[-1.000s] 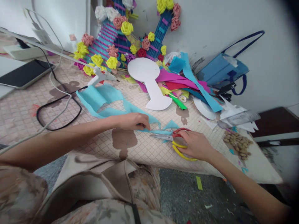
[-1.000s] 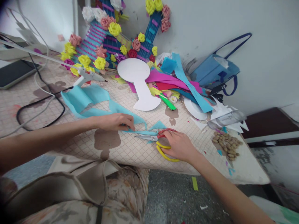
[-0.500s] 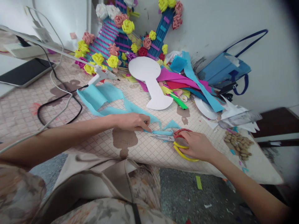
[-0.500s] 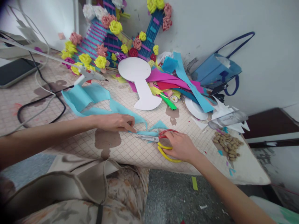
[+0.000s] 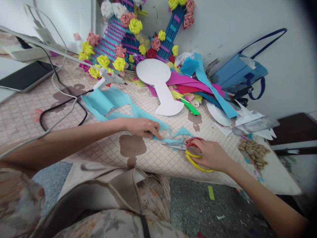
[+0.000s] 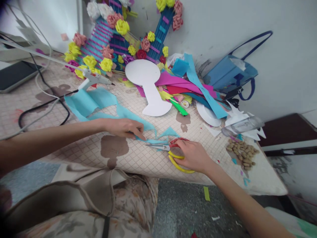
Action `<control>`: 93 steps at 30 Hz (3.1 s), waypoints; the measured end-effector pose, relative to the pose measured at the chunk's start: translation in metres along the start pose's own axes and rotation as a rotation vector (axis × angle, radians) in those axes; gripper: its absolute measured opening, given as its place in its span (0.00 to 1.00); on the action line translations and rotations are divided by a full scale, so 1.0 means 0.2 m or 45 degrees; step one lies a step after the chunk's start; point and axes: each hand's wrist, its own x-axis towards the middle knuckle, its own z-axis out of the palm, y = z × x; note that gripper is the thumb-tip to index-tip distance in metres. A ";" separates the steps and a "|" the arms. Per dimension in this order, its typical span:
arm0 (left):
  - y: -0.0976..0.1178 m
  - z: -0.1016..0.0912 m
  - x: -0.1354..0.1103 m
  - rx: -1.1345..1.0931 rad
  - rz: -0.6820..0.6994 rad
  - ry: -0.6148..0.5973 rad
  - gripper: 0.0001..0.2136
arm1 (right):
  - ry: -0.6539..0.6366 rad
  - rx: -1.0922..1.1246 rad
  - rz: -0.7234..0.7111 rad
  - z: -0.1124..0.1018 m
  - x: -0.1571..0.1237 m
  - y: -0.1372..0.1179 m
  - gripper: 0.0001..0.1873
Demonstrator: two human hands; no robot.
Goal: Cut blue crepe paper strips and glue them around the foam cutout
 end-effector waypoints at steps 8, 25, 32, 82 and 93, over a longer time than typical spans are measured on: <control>-0.02 -0.02 0.01 -0.057 0.006 -0.026 0.17 | 0.008 -0.013 -0.006 0.01 0.01 -0.01 0.19; 0.00 -0.04 0.02 -0.217 -0.020 0.013 0.12 | -0.033 0.016 0.029 0.02 0.03 -0.02 0.20; -0.02 -0.01 0.03 -0.162 0.018 0.094 0.12 | -0.008 0.016 0.024 0.02 0.02 -0.01 0.19; -0.10 0.08 0.07 0.164 0.278 0.237 0.15 | -0.005 -0.011 0.020 0.01 0.02 0.01 0.19; -0.10 0.08 0.07 0.169 0.263 0.215 0.15 | 0.009 -0.054 -0.011 0.01 0.02 0.02 0.19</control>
